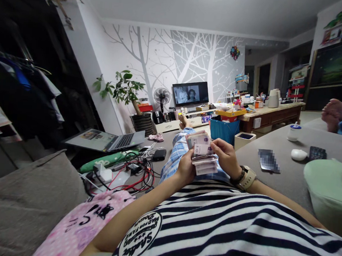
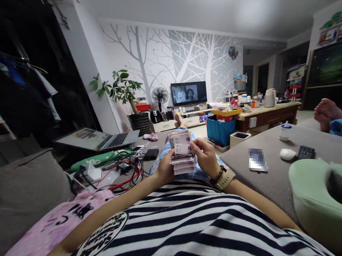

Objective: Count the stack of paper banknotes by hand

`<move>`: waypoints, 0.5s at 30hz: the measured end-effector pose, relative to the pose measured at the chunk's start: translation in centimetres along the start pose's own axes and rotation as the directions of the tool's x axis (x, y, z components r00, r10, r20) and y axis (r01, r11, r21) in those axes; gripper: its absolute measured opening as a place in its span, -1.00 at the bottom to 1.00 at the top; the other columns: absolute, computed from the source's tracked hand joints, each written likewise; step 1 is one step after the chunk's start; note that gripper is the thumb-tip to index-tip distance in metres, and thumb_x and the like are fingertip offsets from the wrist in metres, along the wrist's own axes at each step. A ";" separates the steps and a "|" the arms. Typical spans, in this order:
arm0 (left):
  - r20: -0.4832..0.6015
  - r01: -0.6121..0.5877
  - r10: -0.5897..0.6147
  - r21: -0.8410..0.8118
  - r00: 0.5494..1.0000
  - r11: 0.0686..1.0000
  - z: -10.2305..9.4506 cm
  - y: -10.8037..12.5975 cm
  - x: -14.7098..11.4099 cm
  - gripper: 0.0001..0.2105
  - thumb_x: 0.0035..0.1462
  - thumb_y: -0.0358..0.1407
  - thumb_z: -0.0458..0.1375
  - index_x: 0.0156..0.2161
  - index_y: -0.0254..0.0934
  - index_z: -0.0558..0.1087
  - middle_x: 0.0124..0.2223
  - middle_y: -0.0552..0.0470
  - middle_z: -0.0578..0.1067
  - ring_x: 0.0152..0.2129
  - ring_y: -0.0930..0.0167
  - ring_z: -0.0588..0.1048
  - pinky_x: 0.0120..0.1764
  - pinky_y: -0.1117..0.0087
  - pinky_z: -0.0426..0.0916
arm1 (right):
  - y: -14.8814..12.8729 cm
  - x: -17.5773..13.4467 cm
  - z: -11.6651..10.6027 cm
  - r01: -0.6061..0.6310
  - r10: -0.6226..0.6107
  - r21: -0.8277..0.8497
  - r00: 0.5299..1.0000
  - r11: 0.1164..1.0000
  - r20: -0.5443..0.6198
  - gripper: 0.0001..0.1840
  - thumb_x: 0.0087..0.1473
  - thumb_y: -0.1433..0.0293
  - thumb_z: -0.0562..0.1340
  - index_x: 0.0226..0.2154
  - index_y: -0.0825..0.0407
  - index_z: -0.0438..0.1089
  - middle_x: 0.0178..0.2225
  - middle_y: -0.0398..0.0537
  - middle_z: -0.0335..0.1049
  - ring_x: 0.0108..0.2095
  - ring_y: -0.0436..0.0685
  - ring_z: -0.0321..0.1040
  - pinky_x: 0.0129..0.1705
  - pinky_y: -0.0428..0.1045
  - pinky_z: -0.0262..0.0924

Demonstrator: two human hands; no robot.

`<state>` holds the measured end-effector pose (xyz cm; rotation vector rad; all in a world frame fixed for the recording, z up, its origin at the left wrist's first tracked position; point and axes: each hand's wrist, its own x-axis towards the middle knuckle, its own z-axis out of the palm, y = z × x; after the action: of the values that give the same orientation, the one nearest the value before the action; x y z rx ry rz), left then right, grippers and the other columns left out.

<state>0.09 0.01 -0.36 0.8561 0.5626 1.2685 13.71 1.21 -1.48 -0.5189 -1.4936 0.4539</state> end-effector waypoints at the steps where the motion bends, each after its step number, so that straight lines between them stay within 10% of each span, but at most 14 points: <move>1: -0.004 0.000 0.000 -0.003 1.000 1.000 0.0 0.0 0.0 -0.75 0.06 -0.29 0.06 -0.21 -0.37 0.49 -0.35 -0.07 0.57 -0.34 0.26 0.54 -0.21 0.27 0.41 | 0.0 0.0 0.0 -0.002 0.002 0.008 1.000 1.000 0.010 -0.69 0.10 0.20 0.15 -0.54 0.03 0.29 -0.58 -0.18 0.18 -0.52 0.00 0.10 -0.44 -0.07 0.02; 7: -0.022 0.005 -0.006 -0.023 1.000 1.000 0.5 0.3 -0.2 -0.69 0.15 -0.24 -0.02 -0.15 -0.37 0.48 -0.32 -0.10 0.57 -0.32 0.25 0.55 -0.21 0.25 0.41 | -0.1 0.1 -0.1 -0.056 0.046 0.064 0.988 0.996 0.146 -0.61 0.14 0.16 0.10 -0.58 0.05 0.30 -0.63 -0.14 0.31 -0.56 0.01 0.16 -0.44 -0.05 0.07; 15: -0.055 0.016 -0.014 0.037 0.998 0.999 0.6 0.8 -0.7 -0.71 0.13 -0.24 0.01 -0.21 -0.41 0.48 -0.38 -0.13 0.56 -0.35 0.24 0.54 -0.23 0.24 0.42 | 1.1 0.5 -0.1 -0.094 0.094 0.002 0.995 0.996 -0.037 -0.66 -0.07 0.14 0.29 -0.56 0.04 0.26 -0.60 -0.20 0.20 -0.58 -0.03 0.08 -0.53 -0.08 0.02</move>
<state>-0.05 -0.75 0.61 0.8488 0.6370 1.2744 13.81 2.40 -1.66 -0.5957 -1.4379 0.5154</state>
